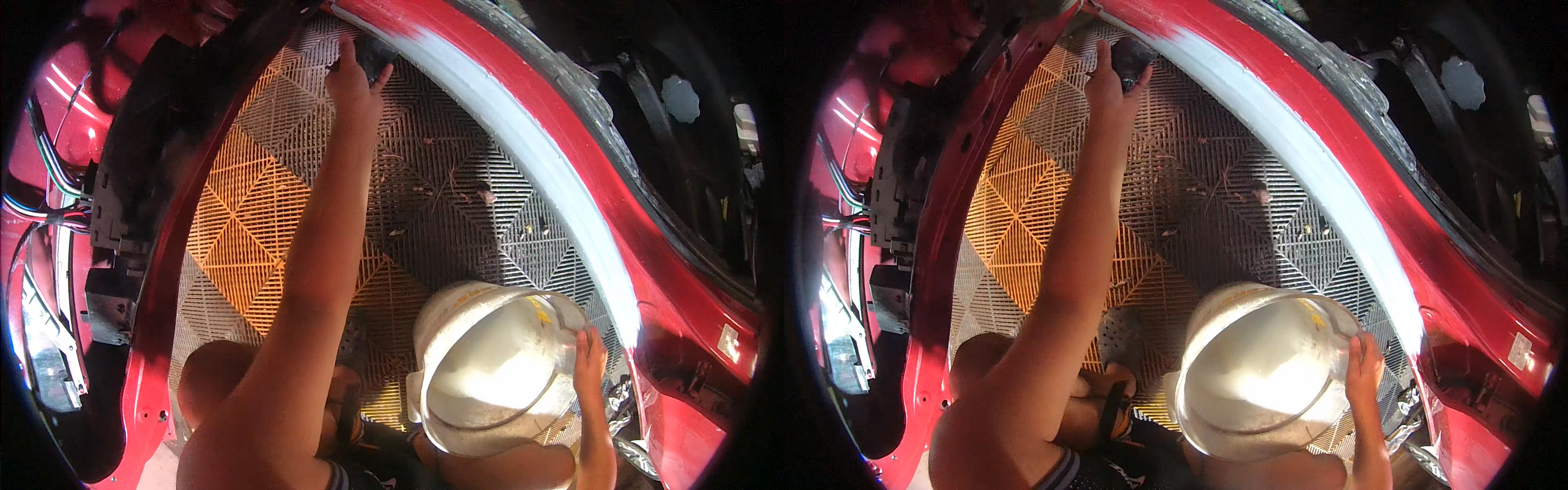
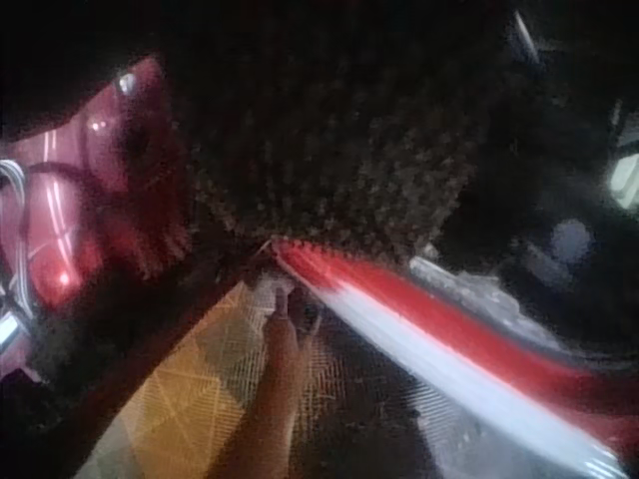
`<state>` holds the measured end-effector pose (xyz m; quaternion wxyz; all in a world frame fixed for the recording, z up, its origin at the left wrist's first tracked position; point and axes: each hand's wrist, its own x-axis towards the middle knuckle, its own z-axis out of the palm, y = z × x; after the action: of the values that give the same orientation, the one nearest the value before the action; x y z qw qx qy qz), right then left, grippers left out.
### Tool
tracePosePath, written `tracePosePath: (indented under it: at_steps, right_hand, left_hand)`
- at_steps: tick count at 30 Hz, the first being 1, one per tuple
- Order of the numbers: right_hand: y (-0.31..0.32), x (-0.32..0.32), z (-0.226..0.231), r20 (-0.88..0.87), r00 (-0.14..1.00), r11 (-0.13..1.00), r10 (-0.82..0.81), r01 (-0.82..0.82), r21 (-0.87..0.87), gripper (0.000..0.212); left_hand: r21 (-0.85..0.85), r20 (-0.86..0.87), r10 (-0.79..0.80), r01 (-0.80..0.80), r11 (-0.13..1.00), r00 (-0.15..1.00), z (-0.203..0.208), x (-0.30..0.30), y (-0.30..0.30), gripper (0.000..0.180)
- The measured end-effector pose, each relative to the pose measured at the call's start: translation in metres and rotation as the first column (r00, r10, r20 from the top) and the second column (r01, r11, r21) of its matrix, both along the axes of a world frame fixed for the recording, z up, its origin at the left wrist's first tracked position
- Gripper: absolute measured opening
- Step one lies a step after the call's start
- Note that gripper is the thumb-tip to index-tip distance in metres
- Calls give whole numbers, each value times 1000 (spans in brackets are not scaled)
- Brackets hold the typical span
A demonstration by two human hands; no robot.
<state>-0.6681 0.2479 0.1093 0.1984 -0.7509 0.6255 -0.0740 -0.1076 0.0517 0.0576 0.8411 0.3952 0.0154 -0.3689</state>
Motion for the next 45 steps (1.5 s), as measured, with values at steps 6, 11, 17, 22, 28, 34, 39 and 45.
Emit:
tracePosePath:
  at_steps: [6, 11, 17, 22, 28, 34, 39, 45]
  right_hand:
    - [-1, 3, 5, -24, 999, 996, -25, 27, 86, 33]
    - [4, 15, 10, -108, 986, 923, 127, -157, -350, 38]
    - [-26, 118, 42, 614, 789, 986, 36, 71, -149, 61]
    - [-48, 141, 68, 722, 681, 992, -121, 107, 65, 38]
    - [-50, 142, 57, 474, 860, 953, 192, -48, -300, 35]
    - [-30, 60, 15, -258, 926, 916, 275, -334, -222, 44]
    - [-23, 62, 4, -163, 966, 969, 200, -220, -114, 49]
    - [-22, 57, 5, -182, 968, 977, 172, -192, -98, 49]
  left_hand:
    - [-161, 115, -185, 202, 966, 976, -13, -14, 9, 42]
    - [99, 644, -548, 652, 752, 534, 36, -97, 49, 28]
    - [48, 923, -327, 782, 622, 203, 55, -243, 112, 18]
    - [-26, 902, -236, 591, 806, 362, 65, -258, 130, 28]
    - [164, 941, -322, 697, 698, 101, 55, -221, 121, 24]
    - [30, 216, 40, -47, 998, 975, 15, -70, -4, 36]
    - [242, 310, 143, -224, 944, 940, -41, -48, -70, 27]
    - [213, 658, 230, -471, 856, 717, -25, -37, -85, 27]
